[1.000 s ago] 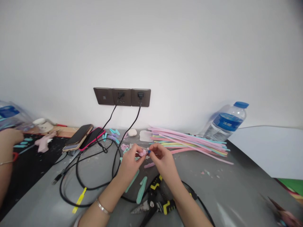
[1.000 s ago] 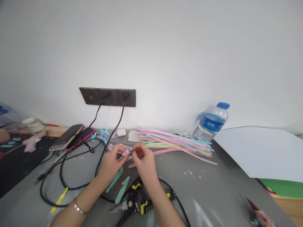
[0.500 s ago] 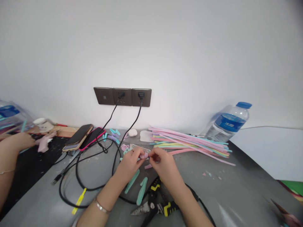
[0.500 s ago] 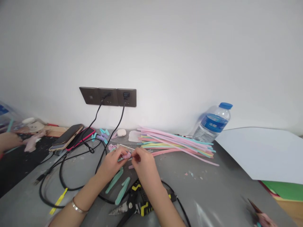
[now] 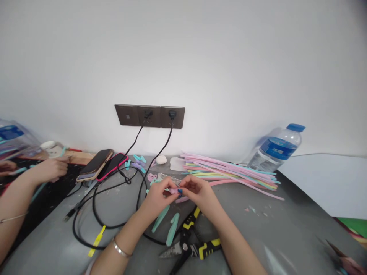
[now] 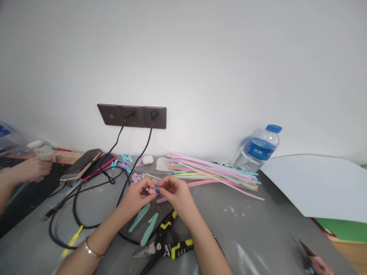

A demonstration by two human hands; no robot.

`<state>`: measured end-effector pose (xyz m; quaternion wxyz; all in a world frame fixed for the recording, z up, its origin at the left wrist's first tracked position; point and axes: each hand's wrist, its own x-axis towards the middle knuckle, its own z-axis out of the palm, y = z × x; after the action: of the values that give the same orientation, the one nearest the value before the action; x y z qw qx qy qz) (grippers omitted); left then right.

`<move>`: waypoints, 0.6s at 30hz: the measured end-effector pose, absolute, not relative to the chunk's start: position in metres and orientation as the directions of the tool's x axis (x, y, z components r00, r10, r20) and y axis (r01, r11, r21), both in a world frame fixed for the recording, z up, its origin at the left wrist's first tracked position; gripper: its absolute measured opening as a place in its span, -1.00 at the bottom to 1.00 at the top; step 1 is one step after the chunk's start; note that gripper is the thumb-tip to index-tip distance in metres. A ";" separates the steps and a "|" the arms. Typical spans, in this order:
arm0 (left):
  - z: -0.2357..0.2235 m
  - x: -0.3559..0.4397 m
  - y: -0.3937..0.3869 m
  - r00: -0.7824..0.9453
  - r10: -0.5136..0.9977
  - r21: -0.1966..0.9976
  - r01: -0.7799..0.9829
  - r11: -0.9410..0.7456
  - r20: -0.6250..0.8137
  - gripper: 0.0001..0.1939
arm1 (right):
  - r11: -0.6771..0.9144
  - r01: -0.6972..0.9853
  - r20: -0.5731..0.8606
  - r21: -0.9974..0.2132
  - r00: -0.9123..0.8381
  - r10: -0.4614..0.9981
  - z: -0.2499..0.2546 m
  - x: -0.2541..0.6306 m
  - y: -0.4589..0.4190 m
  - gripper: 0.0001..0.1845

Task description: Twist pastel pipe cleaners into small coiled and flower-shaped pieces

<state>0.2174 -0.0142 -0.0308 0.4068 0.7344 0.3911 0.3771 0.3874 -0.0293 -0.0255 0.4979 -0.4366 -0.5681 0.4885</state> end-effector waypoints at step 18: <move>-0.023 0.219 -0.022 0.422 0.896 0.974 0.107 -0.201 0.139 -0.83 | -0.211 -0.162 -0.166 -0.964 -0.255 0.953 -0.006 0.392 -0.040 -0.68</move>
<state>0.2191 -0.0224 -0.0235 0.5099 0.6715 0.3732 0.3870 0.3924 -0.0400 -0.0055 0.4307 -0.4322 -0.4570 0.6472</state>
